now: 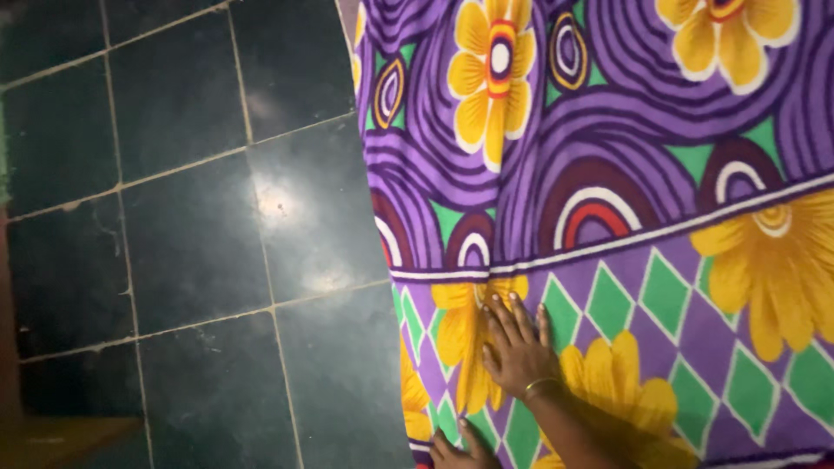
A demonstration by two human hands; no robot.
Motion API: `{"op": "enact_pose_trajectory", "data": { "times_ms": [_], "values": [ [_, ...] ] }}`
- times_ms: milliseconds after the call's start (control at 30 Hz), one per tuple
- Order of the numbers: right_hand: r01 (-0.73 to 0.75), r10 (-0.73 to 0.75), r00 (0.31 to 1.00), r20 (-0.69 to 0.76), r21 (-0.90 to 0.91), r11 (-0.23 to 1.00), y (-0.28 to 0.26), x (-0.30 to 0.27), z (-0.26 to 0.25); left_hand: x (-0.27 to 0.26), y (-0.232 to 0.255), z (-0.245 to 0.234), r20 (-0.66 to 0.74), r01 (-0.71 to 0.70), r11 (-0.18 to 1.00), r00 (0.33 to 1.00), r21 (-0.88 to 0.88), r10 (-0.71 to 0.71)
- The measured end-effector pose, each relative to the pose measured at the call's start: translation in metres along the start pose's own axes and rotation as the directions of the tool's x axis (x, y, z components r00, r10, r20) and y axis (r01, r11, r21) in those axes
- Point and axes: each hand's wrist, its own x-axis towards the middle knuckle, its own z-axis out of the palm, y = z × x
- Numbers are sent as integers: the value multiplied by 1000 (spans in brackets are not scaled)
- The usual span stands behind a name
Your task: The person spreads a purple floral-patterned bedsheet over a bed, smoothing the surface and tucking the edges under the mattress. They adjust the corners and sides to ensure the sheet is flat and secure.
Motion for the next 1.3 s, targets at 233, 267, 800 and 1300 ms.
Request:
{"op": "enact_pose_trajectory", "data": {
  "times_ms": [233,267,800,1300],
  "values": [
    [8,-6,999,-48,24,1000,0,-1,0,1,4,6,-14,44,997,999,-59,-45],
    [-2,2,1000,-1,10,1000,1,-2,1,0,4,7,-2,59,996,998,-70,-60],
    [7,100,927,-360,284,959,-16,93,-61,224,139,34,485,186,803,863,-566,142],
    [-297,526,721,-452,484,823,23,270,-87,392,441,69,518,-574,817,687,-43,510]
  ]
}}
